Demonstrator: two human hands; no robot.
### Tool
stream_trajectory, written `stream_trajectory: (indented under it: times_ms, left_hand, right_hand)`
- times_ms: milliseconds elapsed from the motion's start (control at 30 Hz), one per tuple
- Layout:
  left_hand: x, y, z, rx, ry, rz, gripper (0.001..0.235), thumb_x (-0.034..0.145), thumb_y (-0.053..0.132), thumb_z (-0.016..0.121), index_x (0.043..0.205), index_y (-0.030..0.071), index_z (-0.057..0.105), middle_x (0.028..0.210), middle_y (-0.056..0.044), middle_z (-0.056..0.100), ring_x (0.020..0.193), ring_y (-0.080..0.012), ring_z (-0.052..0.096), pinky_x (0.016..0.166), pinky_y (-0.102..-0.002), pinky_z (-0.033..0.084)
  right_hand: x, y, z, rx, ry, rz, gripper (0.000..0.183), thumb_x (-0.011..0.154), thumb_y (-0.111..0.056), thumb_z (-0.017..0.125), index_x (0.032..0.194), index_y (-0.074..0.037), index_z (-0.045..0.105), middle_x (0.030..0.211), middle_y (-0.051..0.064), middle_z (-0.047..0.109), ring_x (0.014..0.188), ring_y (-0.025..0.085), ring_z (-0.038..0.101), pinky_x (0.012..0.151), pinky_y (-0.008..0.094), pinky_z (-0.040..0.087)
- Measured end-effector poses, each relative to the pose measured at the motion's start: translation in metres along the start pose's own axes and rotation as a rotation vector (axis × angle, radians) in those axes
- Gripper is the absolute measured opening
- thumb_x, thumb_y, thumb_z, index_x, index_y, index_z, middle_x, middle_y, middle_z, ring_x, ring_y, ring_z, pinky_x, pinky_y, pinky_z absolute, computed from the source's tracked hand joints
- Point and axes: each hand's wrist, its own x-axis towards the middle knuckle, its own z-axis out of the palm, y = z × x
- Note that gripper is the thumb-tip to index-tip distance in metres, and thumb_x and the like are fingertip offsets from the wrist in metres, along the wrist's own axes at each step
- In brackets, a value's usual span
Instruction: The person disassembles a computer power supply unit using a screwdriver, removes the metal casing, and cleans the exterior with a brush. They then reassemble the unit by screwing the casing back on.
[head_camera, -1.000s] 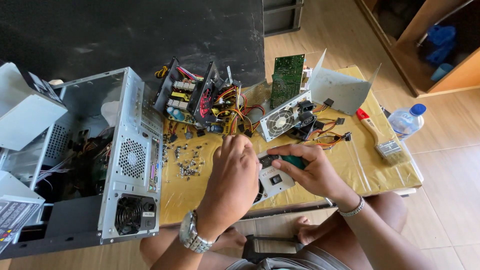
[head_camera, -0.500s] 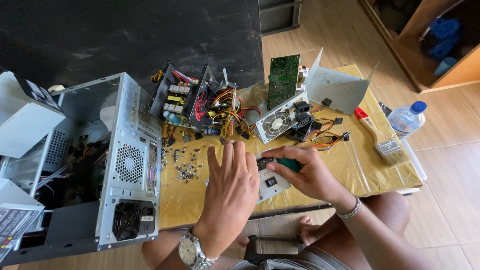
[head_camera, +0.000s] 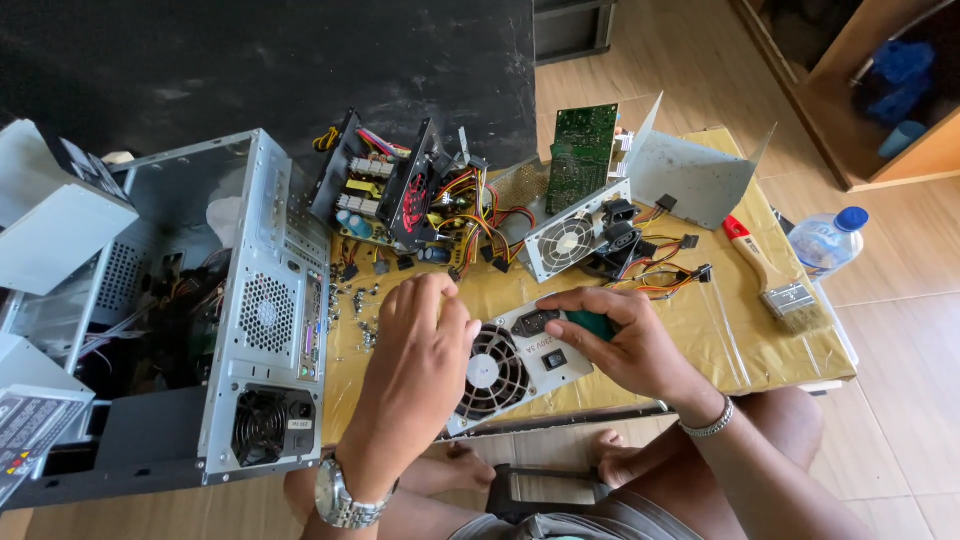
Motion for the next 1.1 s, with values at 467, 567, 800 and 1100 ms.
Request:
stream_trajectory:
  times_ms: [467, 567, 800, 1100]
  left_hand:
    - [0.012, 0.016, 0.001, -0.119, 0.181, 0.238, 0.012, 0.097, 0.001, 0.067, 0.088, 0.007, 0.061, 0.087, -0.006, 0.054, 0.084, -0.0236, 0.052, 0.094, -0.041, 0.041]
    - [0.012, 0.016, 0.003, -0.123, 0.124, 0.192, 0.013, 0.099, 0.005, 0.063, 0.087, 0.008, 0.06, 0.084, -0.005, 0.053, 0.083, -0.0243, 0.051, 0.092, -0.041, 0.041]
    - [-0.019, -0.033, 0.007, -0.195, 0.189, -0.058, 0.011, 0.099, 0.015, 0.065, 0.094, 0.006, 0.061, 0.095, -0.006, 0.061, 0.094, -0.0225, 0.057, 0.096, -0.039, 0.046]
    - [-0.097, -0.066, 0.082, -0.055, 0.328, -0.339, 0.016, 0.103, 0.013, 0.055, 0.088, 0.011, 0.062, 0.089, -0.005, 0.057, 0.089, -0.0274, 0.053, 0.087, -0.042, 0.038]
  right_hand:
    - [0.003, -0.003, 0.0, -0.037, -0.006, 0.02, 0.026, 0.091, -0.022, 0.074, 0.11, -0.005, 0.077, 0.091, 0.004, 0.078, 0.072, 0.009, 0.066, 0.061, 0.022, 0.051]
    - [0.004, -0.006, 0.0, -0.062, -0.021, 0.007, 0.027, 0.091, -0.023, 0.073, 0.111, -0.005, 0.076, 0.095, 0.006, 0.078, 0.074, 0.012, 0.07, 0.063, 0.023, 0.056]
    - [0.008, -0.02, -0.008, -0.114, -0.091, -0.058, 0.027, 0.092, -0.021, 0.072, 0.113, -0.004, 0.072, 0.09, 0.005, 0.074, 0.069, 0.014, 0.065, 0.062, 0.025, 0.048]
    - [0.012, -0.023, -0.008, -0.256, -0.175, -0.146, 0.023, 0.1, -0.018, 0.061, 0.115, -0.001, 0.062, 0.106, 0.011, 0.066, 0.093, 0.025, 0.068, 0.082, 0.033, 0.053]
